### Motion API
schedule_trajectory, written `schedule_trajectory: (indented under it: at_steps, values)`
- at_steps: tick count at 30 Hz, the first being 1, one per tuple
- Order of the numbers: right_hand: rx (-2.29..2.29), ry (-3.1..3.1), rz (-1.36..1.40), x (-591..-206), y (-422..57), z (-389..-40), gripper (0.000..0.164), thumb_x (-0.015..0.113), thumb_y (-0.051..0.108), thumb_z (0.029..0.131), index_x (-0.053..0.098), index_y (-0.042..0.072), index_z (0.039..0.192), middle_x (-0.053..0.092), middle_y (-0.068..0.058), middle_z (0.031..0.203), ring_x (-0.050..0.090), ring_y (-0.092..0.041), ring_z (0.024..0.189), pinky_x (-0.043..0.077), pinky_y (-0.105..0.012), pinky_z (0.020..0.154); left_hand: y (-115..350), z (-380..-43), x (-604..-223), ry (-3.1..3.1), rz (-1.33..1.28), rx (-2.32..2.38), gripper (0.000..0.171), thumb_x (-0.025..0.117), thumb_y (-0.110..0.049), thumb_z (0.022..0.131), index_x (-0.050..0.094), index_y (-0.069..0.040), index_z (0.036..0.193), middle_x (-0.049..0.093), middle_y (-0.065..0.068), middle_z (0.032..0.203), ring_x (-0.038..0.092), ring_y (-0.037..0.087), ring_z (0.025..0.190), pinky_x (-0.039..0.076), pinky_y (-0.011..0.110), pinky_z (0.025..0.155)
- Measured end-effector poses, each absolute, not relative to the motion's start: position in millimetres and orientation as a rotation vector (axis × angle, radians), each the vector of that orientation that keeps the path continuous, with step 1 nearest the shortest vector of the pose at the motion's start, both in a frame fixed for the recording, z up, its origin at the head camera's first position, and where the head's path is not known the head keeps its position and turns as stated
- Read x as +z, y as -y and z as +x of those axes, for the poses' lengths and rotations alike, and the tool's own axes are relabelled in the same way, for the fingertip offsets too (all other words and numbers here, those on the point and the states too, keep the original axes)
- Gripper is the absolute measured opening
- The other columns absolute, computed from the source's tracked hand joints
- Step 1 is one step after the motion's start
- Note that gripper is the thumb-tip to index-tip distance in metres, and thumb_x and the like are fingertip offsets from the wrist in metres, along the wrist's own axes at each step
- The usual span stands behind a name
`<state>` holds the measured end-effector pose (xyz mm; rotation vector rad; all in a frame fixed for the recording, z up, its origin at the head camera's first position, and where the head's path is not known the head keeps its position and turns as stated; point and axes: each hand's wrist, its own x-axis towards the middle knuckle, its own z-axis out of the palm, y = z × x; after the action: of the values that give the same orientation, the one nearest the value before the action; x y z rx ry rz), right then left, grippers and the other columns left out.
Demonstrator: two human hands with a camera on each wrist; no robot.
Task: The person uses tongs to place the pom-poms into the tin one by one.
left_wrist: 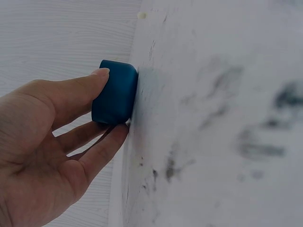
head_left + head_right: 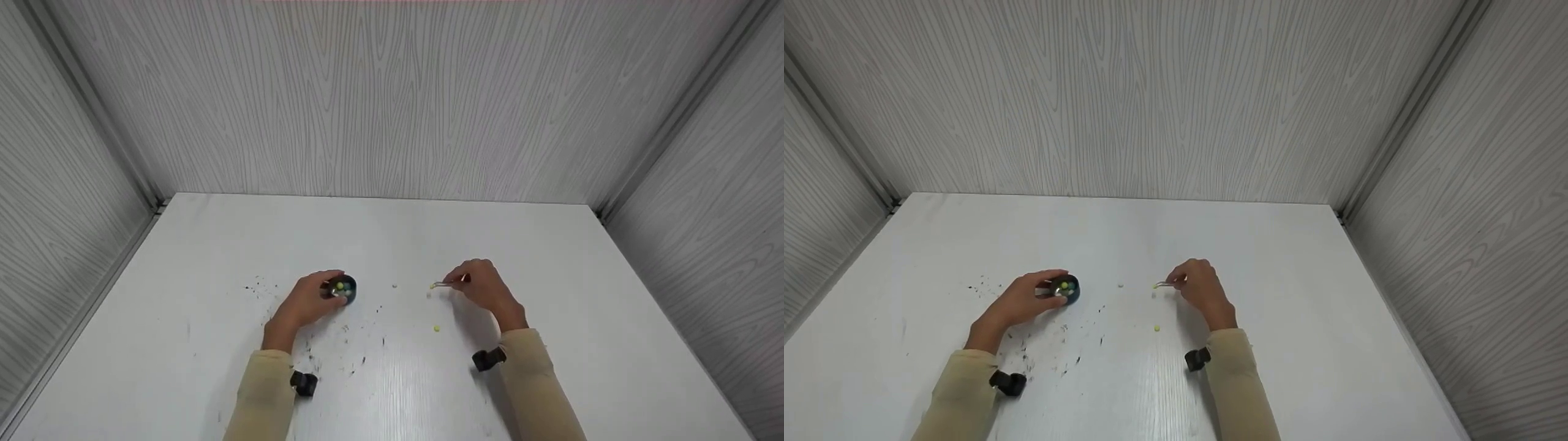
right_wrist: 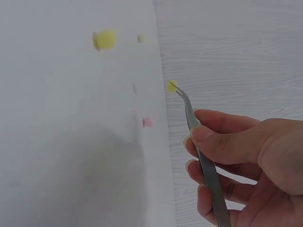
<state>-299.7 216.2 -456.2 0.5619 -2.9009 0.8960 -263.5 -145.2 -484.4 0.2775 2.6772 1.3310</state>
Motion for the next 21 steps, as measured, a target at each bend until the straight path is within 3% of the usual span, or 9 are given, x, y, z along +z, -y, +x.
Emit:
schedule_trajectory:
  at_steps: [15, 21]
  values:
    - [0.959, 2.893, 0.688, -437, -177, -302, 0.017, 0.074, -0.004, 0.090, 0.084, 0.008, 0.097, 0.079, -0.009, 0.095, 0.065, -0.017, 0.079, 0.053, -0.028, 0.068, 145, -263, -485, -2.677, 0.273, 1.345, 0.057, 0.072, -0.011, 0.097, 0.052, -0.004, 0.150, 0.053, 0.023, 0.151, 0.057, 0.043, 0.136, 0.046, 0.055, 0.115]
    - [0.960, 2.889, 0.769, -429, -153, -302, 0.017, 0.074, -0.003, 0.090, 0.084, 0.007, 0.098, 0.081, -0.008, 0.100, 0.071, -0.022, 0.087, 0.058, -0.031, 0.072, 144, -264, -486, -2.678, 0.279, 1.349, 0.058, 0.073, -0.010, 0.096, 0.052, -0.004, 0.150, 0.054, 0.023, 0.150, 0.057, 0.043, 0.136, 0.046, 0.055, 0.115]
